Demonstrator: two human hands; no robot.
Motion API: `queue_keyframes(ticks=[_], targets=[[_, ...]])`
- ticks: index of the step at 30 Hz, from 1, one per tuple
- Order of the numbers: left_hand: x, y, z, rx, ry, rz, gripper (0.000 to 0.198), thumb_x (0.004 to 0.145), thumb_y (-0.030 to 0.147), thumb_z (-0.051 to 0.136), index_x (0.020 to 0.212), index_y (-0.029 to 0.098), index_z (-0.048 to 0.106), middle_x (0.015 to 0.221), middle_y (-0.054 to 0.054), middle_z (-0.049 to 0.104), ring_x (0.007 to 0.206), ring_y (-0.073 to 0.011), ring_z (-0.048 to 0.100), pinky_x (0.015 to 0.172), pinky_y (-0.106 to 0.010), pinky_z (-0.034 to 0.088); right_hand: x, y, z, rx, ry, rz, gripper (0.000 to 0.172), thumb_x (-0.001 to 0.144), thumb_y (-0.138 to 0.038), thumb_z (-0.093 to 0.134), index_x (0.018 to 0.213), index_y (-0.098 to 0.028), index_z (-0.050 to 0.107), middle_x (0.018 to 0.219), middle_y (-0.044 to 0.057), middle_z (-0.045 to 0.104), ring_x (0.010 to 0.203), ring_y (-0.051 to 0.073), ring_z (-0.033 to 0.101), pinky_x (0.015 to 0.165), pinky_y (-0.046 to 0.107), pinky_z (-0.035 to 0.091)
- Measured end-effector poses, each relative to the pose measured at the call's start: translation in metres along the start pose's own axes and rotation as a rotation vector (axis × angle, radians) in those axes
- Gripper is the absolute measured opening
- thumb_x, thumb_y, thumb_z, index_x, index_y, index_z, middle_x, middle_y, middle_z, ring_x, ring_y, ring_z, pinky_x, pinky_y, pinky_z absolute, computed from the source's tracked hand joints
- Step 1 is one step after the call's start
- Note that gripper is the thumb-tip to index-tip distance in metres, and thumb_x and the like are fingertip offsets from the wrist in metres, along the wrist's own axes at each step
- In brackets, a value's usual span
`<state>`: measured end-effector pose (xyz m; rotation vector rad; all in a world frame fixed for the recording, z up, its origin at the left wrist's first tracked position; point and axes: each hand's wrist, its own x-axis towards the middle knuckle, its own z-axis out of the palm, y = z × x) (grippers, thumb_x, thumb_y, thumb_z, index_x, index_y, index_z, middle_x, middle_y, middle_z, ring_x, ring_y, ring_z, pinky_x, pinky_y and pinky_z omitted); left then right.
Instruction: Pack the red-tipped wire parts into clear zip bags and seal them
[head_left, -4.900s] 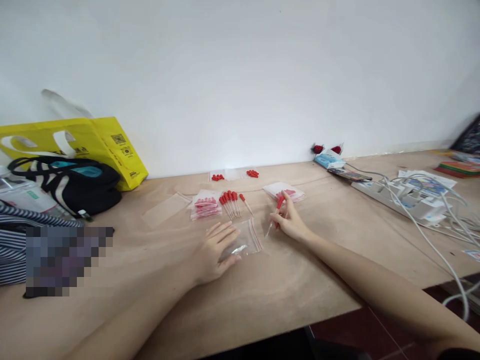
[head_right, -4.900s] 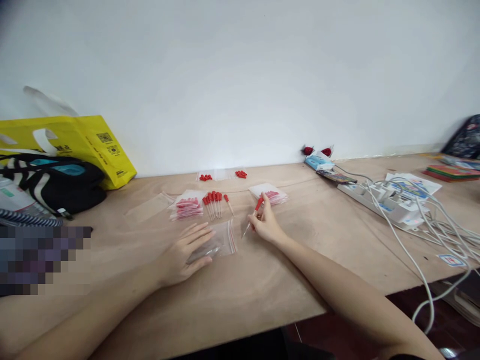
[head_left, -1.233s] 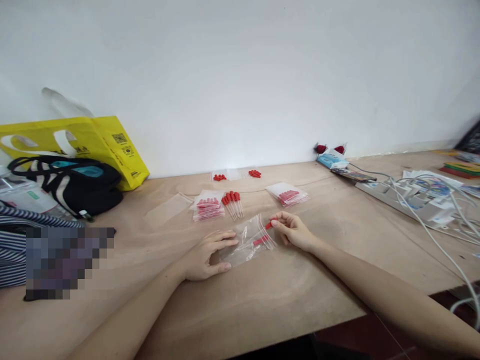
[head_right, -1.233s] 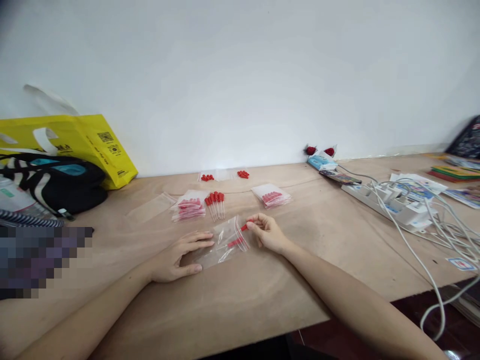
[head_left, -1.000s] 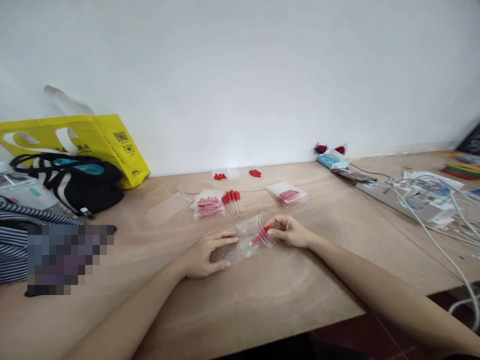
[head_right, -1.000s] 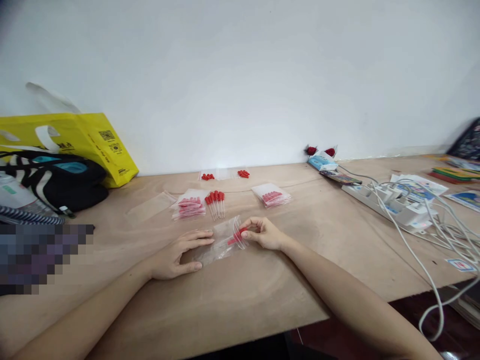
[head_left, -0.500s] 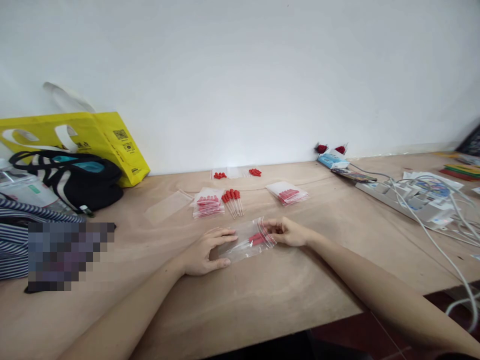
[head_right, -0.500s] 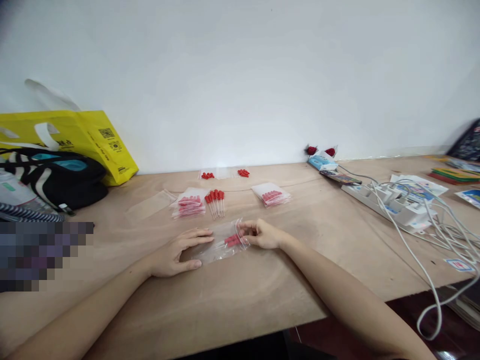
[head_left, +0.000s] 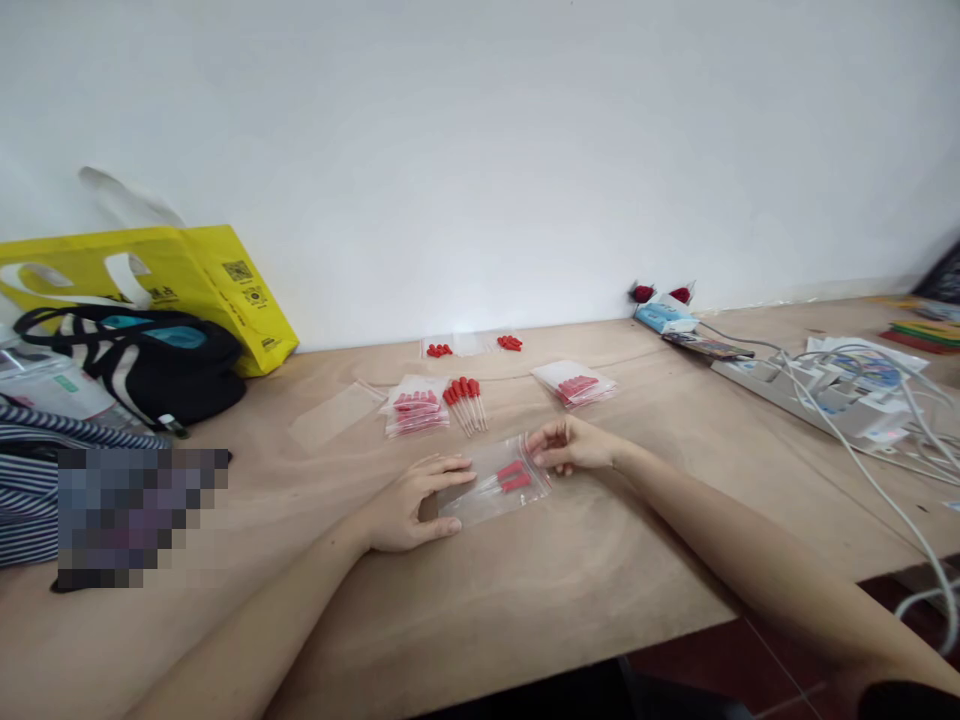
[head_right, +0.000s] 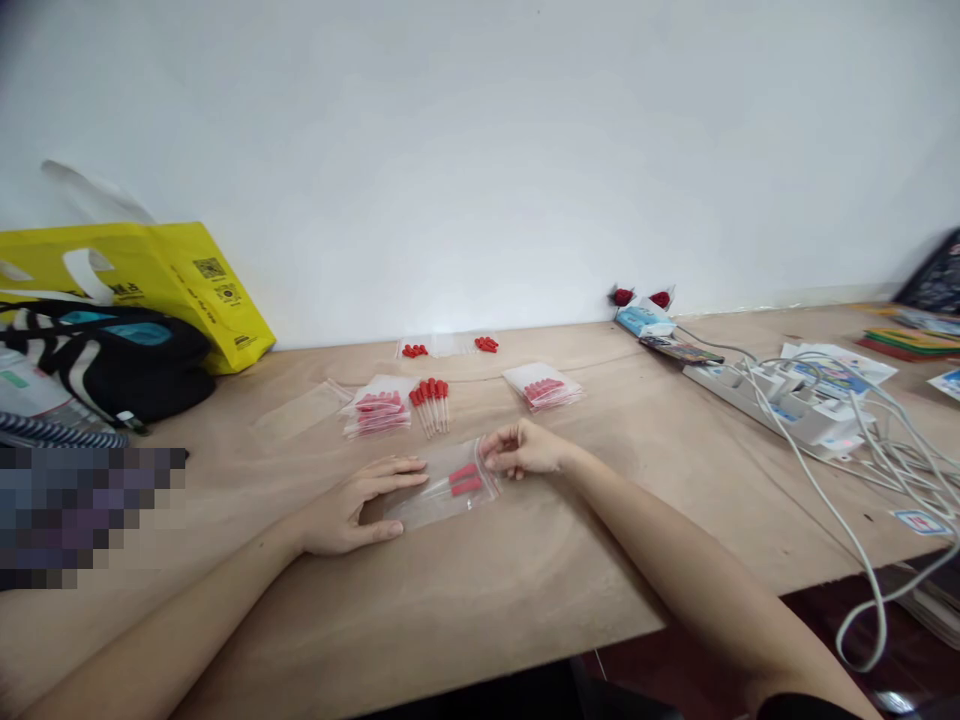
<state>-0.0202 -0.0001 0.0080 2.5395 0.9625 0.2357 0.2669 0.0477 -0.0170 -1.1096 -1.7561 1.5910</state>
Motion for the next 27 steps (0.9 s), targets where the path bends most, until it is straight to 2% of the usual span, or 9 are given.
queue_keyframes(ticks=[3,5,8,11,14,19,27], targets=[[0.0,-0.001,0.0,0.0,-0.004,-0.004,0.052,0.078,0.043,0.054,0.126,0.027,0.041,0.137,-0.005,0.036,0.125,-0.0255,0.032,0.103,-0.045,0.026,0.021,-0.011,-0.004,-0.077,0.248,0.02,0.022,0.06,-0.03,0.071,0.068,-0.014,0.058,0.049,-0.005,0.051,0.037,0.004,0.041,0.035,0.016,0.032],[0.0,-0.001,0.0,-0.001,-0.007,-0.009,0.052,0.078,0.043,0.053,0.126,0.027,0.041,0.137,-0.005,0.036,0.125,-0.0256,0.031,0.103,-0.045,0.026,0.043,-0.019,0.001,-0.144,0.407,0.032,0.017,0.065,-0.025,0.067,0.063,-0.016,0.053,0.047,-0.006,0.049,0.038,0.004,0.042,0.037,0.016,0.034],[-0.001,-0.001,0.0,-0.006,-0.007,-0.006,0.052,0.079,0.043,0.053,0.126,0.027,0.041,0.137,-0.005,0.036,0.125,-0.0258,0.032,0.103,-0.045,0.026,0.08,-0.029,0.014,-0.19,0.46,0.082,0.012,0.068,-0.02,0.064,0.066,-0.016,0.052,0.047,-0.005,0.048,0.039,0.005,0.043,0.04,0.017,0.037],[-0.001,-0.001,0.0,-0.012,-0.005,-0.002,0.052,0.078,0.043,0.053,0.126,0.026,0.042,0.136,-0.005,0.036,0.125,-0.0255,0.032,0.103,-0.044,0.027,0.112,-0.035,0.026,-0.25,0.491,0.139,0.014,0.07,-0.028,0.063,0.069,-0.016,0.054,0.046,-0.004,0.048,0.039,0.007,0.044,0.04,0.018,0.036],[-0.002,0.0,0.0,-0.014,-0.004,-0.005,0.052,0.078,0.042,0.054,0.126,0.027,0.042,0.136,-0.005,0.037,0.124,-0.0255,0.033,0.102,-0.044,0.028,0.131,-0.039,0.031,-0.336,0.519,0.189,0.021,0.066,-0.034,0.065,0.069,-0.015,0.057,0.046,-0.002,0.05,0.043,0.01,0.047,0.041,0.02,0.034],[-0.002,0.001,0.0,-0.018,0.008,0.003,0.051,0.078,0.042,0.054,0.125,0.026,0.043,0.135,-0.006,0.038,0.124,-0.0256,0.034,0.102,-0.044,0.029,0.143,-0.044,0.032,-0.437,0.537,0.259,0.013,0.062,-0.022,0.064,0.066,-0.012,0.059,0.052,0.003,0.056,0.049,0.014,0.054,0.043,0.021,0.035],[-0.002,-0.001,0.001,-0.03,0.008,0.001,0.05,0.078,0.042,0.054,0.125,0.028,0.043,0.136,-0.005,0.037,0.124,-0.026,0.034,0.102,-0.045,0.028,0.119,-0.045,0.027,-0.45,0.513,0.286,0.011,0.062,-0.023,0.063,0.06,-0.013,0.058,0.042,0.001,0.051,0.039,0.011,0.047,0.039,0.02,0.031]])
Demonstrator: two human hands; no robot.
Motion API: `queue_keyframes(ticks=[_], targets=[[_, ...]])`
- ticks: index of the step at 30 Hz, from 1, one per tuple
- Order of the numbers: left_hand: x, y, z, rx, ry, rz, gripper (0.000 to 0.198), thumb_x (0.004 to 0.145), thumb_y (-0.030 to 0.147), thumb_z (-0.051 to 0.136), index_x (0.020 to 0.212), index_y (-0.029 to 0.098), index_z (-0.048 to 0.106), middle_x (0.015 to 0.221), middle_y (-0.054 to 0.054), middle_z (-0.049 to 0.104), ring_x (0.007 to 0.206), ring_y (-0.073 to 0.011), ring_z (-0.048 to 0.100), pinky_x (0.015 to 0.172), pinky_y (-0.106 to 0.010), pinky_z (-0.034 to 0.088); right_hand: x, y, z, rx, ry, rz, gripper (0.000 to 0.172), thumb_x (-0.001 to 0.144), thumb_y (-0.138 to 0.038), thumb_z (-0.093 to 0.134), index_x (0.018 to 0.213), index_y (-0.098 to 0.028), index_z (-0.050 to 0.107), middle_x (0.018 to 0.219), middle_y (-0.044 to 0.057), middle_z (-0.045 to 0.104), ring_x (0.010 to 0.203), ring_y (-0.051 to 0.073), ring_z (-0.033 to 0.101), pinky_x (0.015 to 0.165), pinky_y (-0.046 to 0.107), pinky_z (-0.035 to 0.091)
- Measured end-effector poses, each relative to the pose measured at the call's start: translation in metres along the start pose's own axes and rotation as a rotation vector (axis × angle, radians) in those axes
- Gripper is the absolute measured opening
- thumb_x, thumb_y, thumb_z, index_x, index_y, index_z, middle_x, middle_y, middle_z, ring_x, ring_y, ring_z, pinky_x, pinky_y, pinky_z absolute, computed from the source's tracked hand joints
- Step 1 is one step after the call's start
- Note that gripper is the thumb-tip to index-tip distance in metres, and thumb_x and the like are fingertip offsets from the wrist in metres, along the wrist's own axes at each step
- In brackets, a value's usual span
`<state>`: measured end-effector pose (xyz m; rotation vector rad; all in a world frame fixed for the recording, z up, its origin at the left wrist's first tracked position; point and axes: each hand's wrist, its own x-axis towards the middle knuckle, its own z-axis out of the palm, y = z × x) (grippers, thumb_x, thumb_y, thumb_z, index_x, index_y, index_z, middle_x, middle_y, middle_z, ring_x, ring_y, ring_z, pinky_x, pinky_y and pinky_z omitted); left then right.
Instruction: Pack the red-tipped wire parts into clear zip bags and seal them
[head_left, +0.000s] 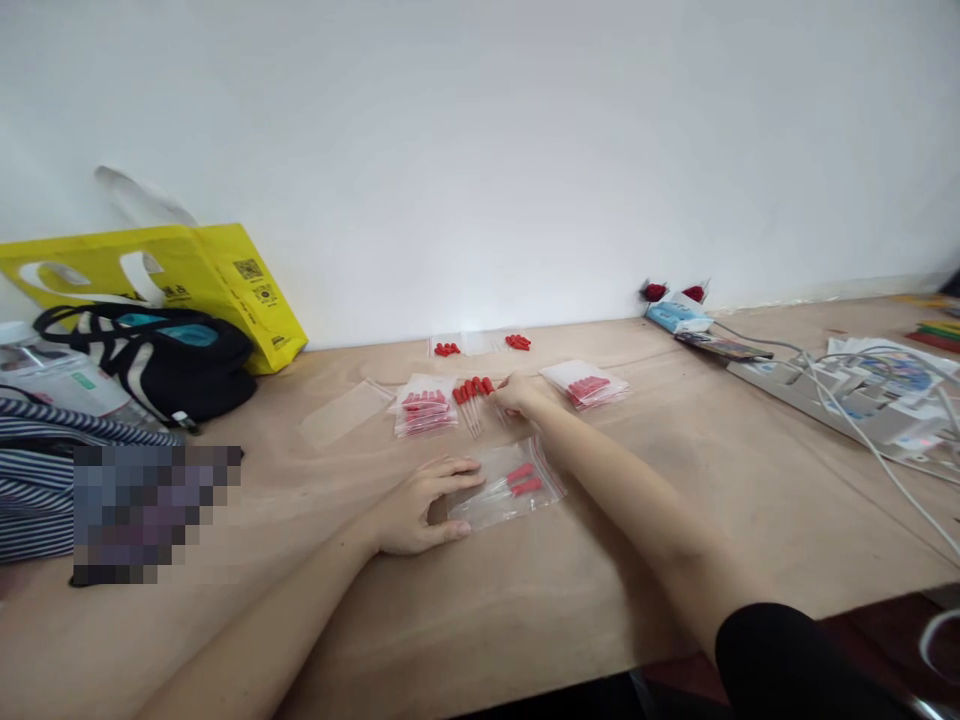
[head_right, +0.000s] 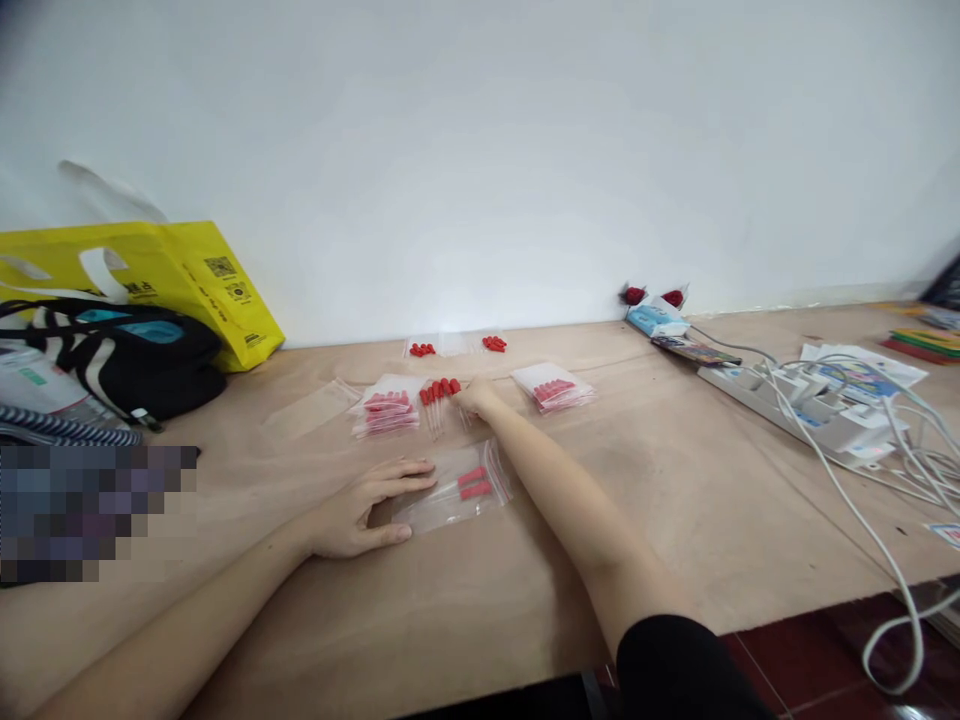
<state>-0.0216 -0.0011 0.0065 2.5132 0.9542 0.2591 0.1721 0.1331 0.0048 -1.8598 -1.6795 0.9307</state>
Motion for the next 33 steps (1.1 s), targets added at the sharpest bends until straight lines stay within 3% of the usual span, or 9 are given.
queue_keyframes(ticks=[6,14,17,20,23,28,33], targets=[[0.001,0.001,-0.001,0.009,-0.005,-0.015,0.051,0.077,0.043,0.054,0.125,0.027,0.044,0.136,-0.005,0.037,0.124,-0.0272,0.033,0.102,-0.047,0.027,-0.012,0.028,-0.017,0.09,-0.031,-0.003,0.011,0.057,-0.019,0.067,0.062,-0.014,0.059,0.038,-0.004,0.047,0.033,0.007,0.041,0.036,0.018,0.029],[0.001,0.0,-0.001,0.01,0.008,0.009,0.051,0.077,0.044,0.054,0.124,0.028,0.044,0.135,-0.005,0.038,0.124,-0.027,0.034,0.102,-0.047,0.027,-0.038,0.068,-0.035,0.271,-0.033,-0.033,0.035,0.057,-0.021,0.071,0.087,-0.012,0.056,0.048,-0.005,0.052,0.034,0.006,0.041,0.035,0.018,0.03],[0.001,-0.002,0.0,0.016,0.006,0.008,0.051,0.078,0.045,0.053,0.125,0.028,0.043,0.136,-0.004,0.037,0.124,-0.0266,0.033,0.102,-0.046,0.027,-0.047,0.078,-0.04,0.317,0.036,-0.103,0.039,0.061,-0.021,0.069,0.095,-0.012,0.053,0.053,-0.005,0.053,0.04,0.006,0.044,0.038,0.018,0.033],[0.0,-0.006,0.002,0.027,0.004,0.006,0.052,0.078,0.046,0.052,0.127,0.03,0.041,0.136,-0.004,0.036,0.125,-0.0264,0.032,0.102,-0.047,0.027,-0.061,0.086,-0.045,0.447,0.15,-0.254,0.055,0.065,-0.022,0.063,0.115,-0.015,0.04,0.056,-0.007,0.05,0.043,0.007,0.046,0.041,0.018,0.036],[-0.001,-0.008,0.003,0.03,0.009,0.009,0.053,0.078,0.047,0.052,0.127,0.031,0.04,0.136,-0.003,0.036,0.125,-0.027,0.031,0.102,-0.047,0.027,-0.078,0.092,-0.047,0.638,0.169,-0.298,0.068,0.068,-0.029,0.058,0.125,-0.02,0.022,0.054,-0.011,0.044,0.037,0.007,0.043,0.037,0.019,0.036],[0.0,-0.005,0.001,0.029,-0.002,-0.004,0.052,0.079,0.045,0.052,0.127,0.029,0.041,0.137,-0.004,0.036,0.125,-0.027,0.031,0.102,-0.047,0.027,-0.096,0.093,-0.037,0.895,0.219,-0.252,0.057,0.066,-0.039,0.059,0.108,-0.025,0.024,0.057,-0.011,0.047,0.045,0.01,0.052,0.043,0.023,0.046],[0.0,-0.004,0.001,0.033,0.006,0.008,0.053,0.078,0.045,0.053,0.127,0.028,0.04,0.136,-0.005,0.036,0.124,-0.0265,0.032,0.102,-0.046,0.027,-0.104,0.092,-0.021,0.924,0.156,-0.278,0.053,0.065,-0.048,0.059,0.097,-0.025,0.025,0.061,-0.01,0.05,0.045,0.01,0.054,0.044,0.025,0.048]])
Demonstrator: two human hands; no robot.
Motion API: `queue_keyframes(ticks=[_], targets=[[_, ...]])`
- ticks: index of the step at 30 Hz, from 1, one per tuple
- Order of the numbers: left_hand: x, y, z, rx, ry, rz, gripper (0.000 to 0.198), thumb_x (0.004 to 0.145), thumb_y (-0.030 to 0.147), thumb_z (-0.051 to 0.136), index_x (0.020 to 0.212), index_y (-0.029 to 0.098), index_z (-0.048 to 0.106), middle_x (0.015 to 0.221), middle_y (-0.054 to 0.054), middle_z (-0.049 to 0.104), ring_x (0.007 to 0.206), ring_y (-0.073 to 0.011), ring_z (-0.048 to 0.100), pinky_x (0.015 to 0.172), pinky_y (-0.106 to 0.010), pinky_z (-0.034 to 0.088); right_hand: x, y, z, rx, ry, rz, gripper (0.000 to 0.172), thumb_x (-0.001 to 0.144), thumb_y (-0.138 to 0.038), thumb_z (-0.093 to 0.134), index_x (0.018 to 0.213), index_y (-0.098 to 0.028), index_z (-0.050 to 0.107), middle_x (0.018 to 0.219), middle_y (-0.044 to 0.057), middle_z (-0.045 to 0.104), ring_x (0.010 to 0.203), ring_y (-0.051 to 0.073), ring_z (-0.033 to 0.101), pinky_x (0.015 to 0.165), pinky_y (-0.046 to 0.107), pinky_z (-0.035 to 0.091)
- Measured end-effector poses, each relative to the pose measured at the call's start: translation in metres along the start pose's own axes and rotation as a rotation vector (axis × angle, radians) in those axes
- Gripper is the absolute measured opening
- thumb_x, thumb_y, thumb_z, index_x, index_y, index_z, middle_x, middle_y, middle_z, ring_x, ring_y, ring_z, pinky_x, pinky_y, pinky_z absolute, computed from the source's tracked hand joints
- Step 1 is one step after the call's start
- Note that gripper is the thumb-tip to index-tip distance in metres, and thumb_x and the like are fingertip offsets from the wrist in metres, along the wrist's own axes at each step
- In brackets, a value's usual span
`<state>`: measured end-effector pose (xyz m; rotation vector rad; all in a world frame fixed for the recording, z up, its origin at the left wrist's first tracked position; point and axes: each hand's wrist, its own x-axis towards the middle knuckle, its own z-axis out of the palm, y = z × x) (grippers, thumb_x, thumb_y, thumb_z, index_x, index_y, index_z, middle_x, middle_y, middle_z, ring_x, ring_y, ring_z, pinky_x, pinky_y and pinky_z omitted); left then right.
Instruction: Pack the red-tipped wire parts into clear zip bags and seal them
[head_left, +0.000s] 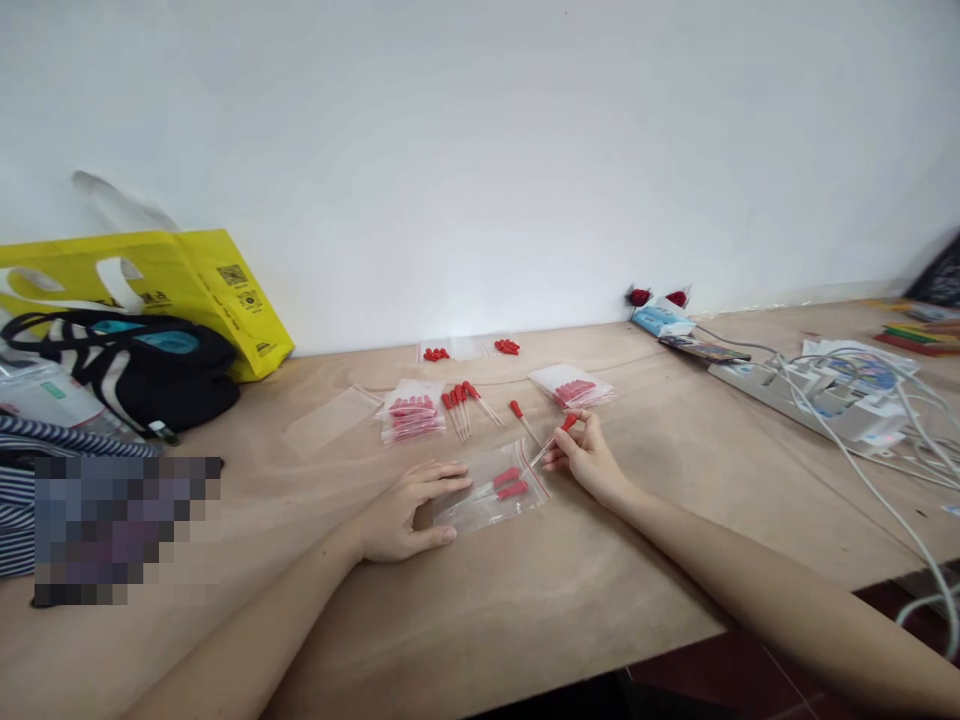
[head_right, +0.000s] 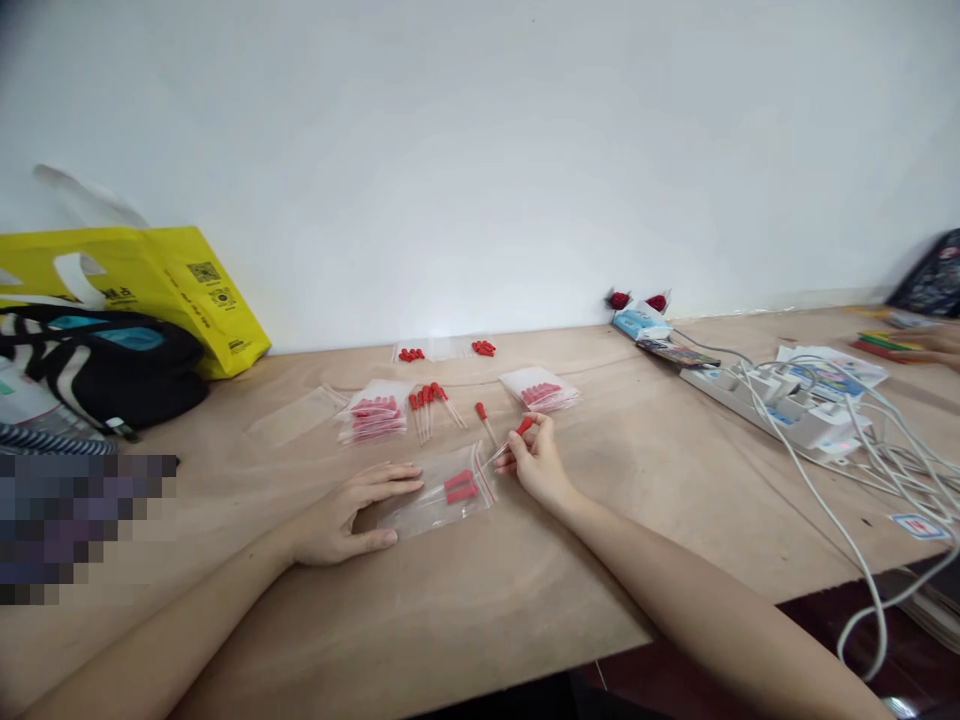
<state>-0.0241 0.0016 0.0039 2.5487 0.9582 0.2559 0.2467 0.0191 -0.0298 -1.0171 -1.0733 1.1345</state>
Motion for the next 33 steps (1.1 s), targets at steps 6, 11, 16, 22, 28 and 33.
queue_keyframes(ticks=[6,11,16,22,28,33], targets=[[0.001,0.002,-0.002,-0.009,-0.002,-0.002,0.053,0.078,0.044,0.054,0.127,0.028,0.04,0.136,-0.005,0.037,0.124,-0.0266,0.032,0.102,-0.046,0.027,-0.005,0.003,0.001,0.001,-0.011,-0.044,0.053,0.066,-0.053,0.058,0.096,-0.025,0.025,0.063,-0.009,0.05,0.05,0.011,0.057,0.049,0.027,0.05],[0.0,0.004,-0.002,-0.01,0.001,-0.001,0.055,0.078,0.043,0.054,0.128,0.028,0.039,0.136,-0.005,0.037,0.124,-0.0266,0.033,0.102,-0.047,0.026,-0.009,-0.001,0.004,0.06,-0.073,-0.007,0.049,0.067,-0.059,0.055,0.091,-0.025,0.03,0.066,-0.007,0.052,0.055,0.012,0.059,0.056,0.028,0.05],[0.001,0.005,-0.003,-0.013,0.002,-0.003,0.054,0.078,0.044,0.054,0.127,0.028,0.04,0.136,-0.005,0.037,0.124,-0.0267,0.033,0.102,-0.046,0.027,-0.01,0.002,-0.001,-0.193,-0.31,-0.048,0.035,0.066,-0.049,0.063,0.079,-0.019,0.047,0.06,-0.005,0.051,0.049,0.007,0.048,0.05,0.021,0.041],[0.002,0.004,-0.002,-0.008,0.006,0.012,0.052,0.079,0.043,0.053,0.126,0.026,0.041,0.136,-0.006,0.037,0.124,-0.0262,0.033,0.102,-0.046,0.027,-0.004,0.004,-0.008,-0.362,-0.502,-0.042,0.026,0.068,-0.038,0.063,0.08,-0.016,0.062,0.062,-0.001,0.059,0.052,0.009,0.049,0.051,0.021,0.04],[0.002,0.001,-0.001,-0.012,0.006,0.028,0.051,0.079,0.042,0.053,0.126,0.026,0.041,0.136,-0.006,0.037,0.124,-0.0262,0.033,0.102,-0.046,0.027,-0.002,0.005,0.0,-0.305,-0.49,-0.01,0.028,0.067,-0.04,0.063,0.079,-0.015,0.064,0.073,0.003,0.065,0.065,0.013,0.059,0.061,0.025,0.046],[0.002,0.004,-0.003,-0.02,0.007,0.027,0.05,0.078,0.041,0.054,0.125,0.027,0.043,0.135,-0.006,0.039,0.123,-0.0265,0.034,0.102,-0.046,0.028,0.003,0.003,-0.003,-0.439,-0.548,-0.044,0.024,0.072,-0.036,0.057,0.072,-0.014,0.065,0.07,0.003,0.065,0.058,0.011,0.055,0.056,0.022,0.043]])
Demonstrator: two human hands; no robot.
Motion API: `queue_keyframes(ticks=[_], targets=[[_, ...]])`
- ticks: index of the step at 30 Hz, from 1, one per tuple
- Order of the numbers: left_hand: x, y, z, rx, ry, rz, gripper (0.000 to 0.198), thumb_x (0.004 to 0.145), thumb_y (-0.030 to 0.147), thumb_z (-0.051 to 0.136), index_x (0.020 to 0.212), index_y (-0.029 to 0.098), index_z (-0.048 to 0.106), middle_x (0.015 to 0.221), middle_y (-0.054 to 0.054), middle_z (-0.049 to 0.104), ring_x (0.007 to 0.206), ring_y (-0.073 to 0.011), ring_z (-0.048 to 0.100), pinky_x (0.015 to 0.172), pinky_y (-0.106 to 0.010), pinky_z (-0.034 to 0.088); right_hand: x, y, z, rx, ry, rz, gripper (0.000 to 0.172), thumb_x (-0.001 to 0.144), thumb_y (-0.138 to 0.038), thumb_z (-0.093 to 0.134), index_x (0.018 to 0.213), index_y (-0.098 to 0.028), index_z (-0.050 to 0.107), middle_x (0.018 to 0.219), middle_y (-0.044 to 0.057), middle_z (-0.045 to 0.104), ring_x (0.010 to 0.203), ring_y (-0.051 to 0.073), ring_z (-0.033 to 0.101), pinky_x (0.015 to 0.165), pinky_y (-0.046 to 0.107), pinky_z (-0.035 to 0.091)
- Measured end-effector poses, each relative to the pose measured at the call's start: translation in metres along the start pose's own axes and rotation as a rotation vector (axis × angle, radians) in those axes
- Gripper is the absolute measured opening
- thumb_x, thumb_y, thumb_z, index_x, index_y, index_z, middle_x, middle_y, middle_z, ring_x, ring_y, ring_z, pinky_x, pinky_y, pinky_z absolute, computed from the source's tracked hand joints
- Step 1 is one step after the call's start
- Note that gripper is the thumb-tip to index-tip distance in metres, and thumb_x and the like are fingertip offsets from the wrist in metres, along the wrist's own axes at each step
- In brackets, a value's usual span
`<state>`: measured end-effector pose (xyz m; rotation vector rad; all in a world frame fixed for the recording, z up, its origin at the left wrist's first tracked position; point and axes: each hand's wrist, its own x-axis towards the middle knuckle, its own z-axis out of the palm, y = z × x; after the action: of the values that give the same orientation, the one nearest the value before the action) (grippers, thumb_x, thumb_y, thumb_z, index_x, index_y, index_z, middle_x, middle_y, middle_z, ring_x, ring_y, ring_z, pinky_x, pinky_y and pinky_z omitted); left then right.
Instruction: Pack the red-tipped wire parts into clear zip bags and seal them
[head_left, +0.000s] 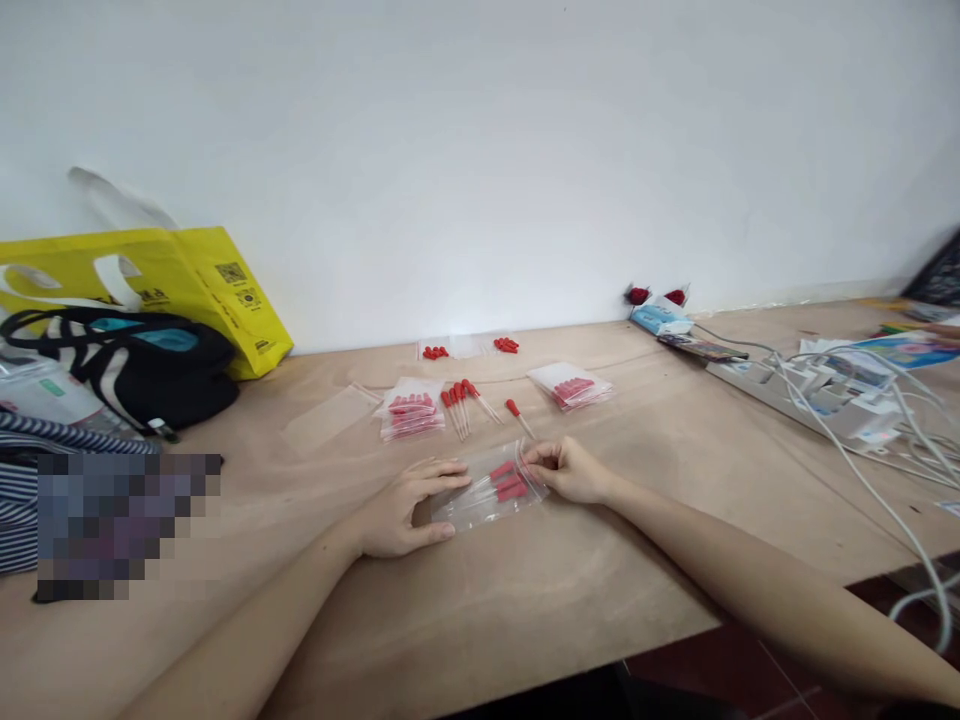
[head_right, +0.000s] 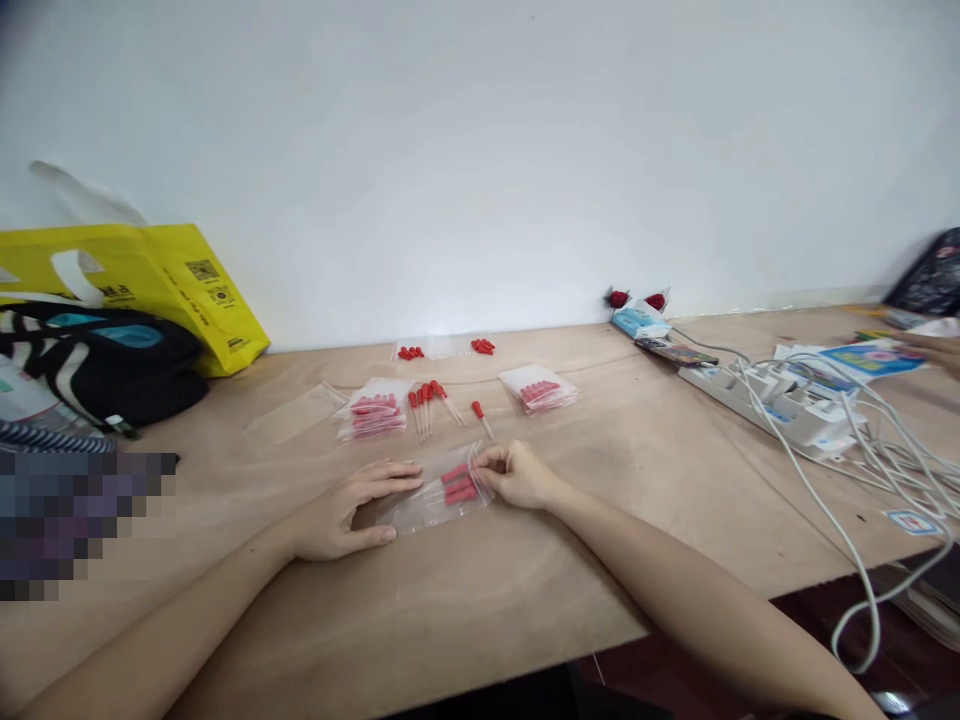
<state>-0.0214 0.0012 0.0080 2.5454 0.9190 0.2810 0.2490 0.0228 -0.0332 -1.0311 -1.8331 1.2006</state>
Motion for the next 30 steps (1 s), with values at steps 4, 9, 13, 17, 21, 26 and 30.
queue_keyframes(ticks=[4,9,13,17,21,26,30], targets=[[0.0,0.001,-0.001,0.002,-0.012,-0.013,0.052,0.077,0.042,0.054,0.125,0.027,0.042,0.135,-0.005,0.038,0.124,-0.0272,0.033,0.102,-0.047,0.027,0.026,-0.008,-0.016,-0.199,0.222,0.123,0.016,0.072,-0.029,0.056,0.071,-0.014,0.061,0.068,0.002,0.064,0.059,0.011,0.056,0.056,0.021,0.042],[-0.001,0.001,-0.001,-0.005,-0.023,-0.035,0.052,0.077,0.041,0.054,0.126,0.027,0.042,0.136,-0.006,0.037,0.125,-0.0273,0.032,0.102,-0.048,0.026,0.079,-0.015,-0.021,-0.539,0.367,0.285,0.026,0.06,-0.023,0.068,0.082,-0.014,0.059,0.081,0.007,0.064,0.08,0.019,0.058,0.066,0.024,0.042],[-0.002,0.001,0.0,-0.019,-0.013,-0.021,0.053,0.077,0.041,0.055,0.126,0.027,0.042,0.136,-0.005,0.037,0.124,-0.0268,0.033,0.102,-0.046,0.027,0.097,-0.018,-0.015,-0.565,0.353,0.322,0.031,0.055,-0.012,0.068,0.084,-0.013,0.059,0.079,0.01,0.063,0.082,0.023,0.058,0.067,0.026,0.042],[-0.002,0.002,-0.001,-0.023,-0.013,-0.017,0.053,0.077,0.041,0.055,0.126,0.028,0.042,0.136,-0.005,0.037,0.124,-0.0266,0.033,0.103,-0.046,0.026,0.077,-0.022,-0.024,-0.541,0.366,0.209,0.039,0.07,-0.013,0.055,0.109,-0.011,0.048,0.081,0.008,0.061,0.078,0.017,0.057,0.072,0.026,0.042],[-0.002,-0.001,0.001,-0.016,-0.004,-0.015,0.053,0.077,0.042,0.055,0.126,0.029,0.041,0.136,-0.004,0.037,0.124,-0.0271,0.033,0.102,-0.047,0.027,0.037,-0.016,-0.036,-0.156,0.527,-0.044,0.035,0.078,-0.029,0.045,0.111,-0.018,0.039,0.077,0.0,0.054,0.055,0.01,0.05,0.056,0.024,0.043],[-0.002,-0.005,0.003,-0.012,0.01,0.009,0.052,0.077,0.044,0.054,0.126,0.03,0.041,0.135,-0.003,0.038,0.124,-0.0265,0.033,0.102,-0.046,0.027,0.004,-0.004,-0.022,0.324,0.648,-0.011,0.033,0.07,-0.04,0.052,0.094,-0.023,0.038,0.064,-0.007,0.045,0.047,0.007,0.047,0.046,0.022,0.041],[-0.001,-0.001,0.001,0.0,-0.003,-0.004,0.052,0.078,0.042,0.053,0.126,0.028,0.042,0.135,-0.004,0.038,0.124,-0.0265,0.033,0.102,-0.046,0.028,0.002,-0.004,-0.008,0.445,0.696,-0.025,0.039,0.065,-0.043,0.056,0.092,-0.023,0.036,0.068,-0.008,0.046,0.052,0.008,0.052,0.052,0.025,0.046]])
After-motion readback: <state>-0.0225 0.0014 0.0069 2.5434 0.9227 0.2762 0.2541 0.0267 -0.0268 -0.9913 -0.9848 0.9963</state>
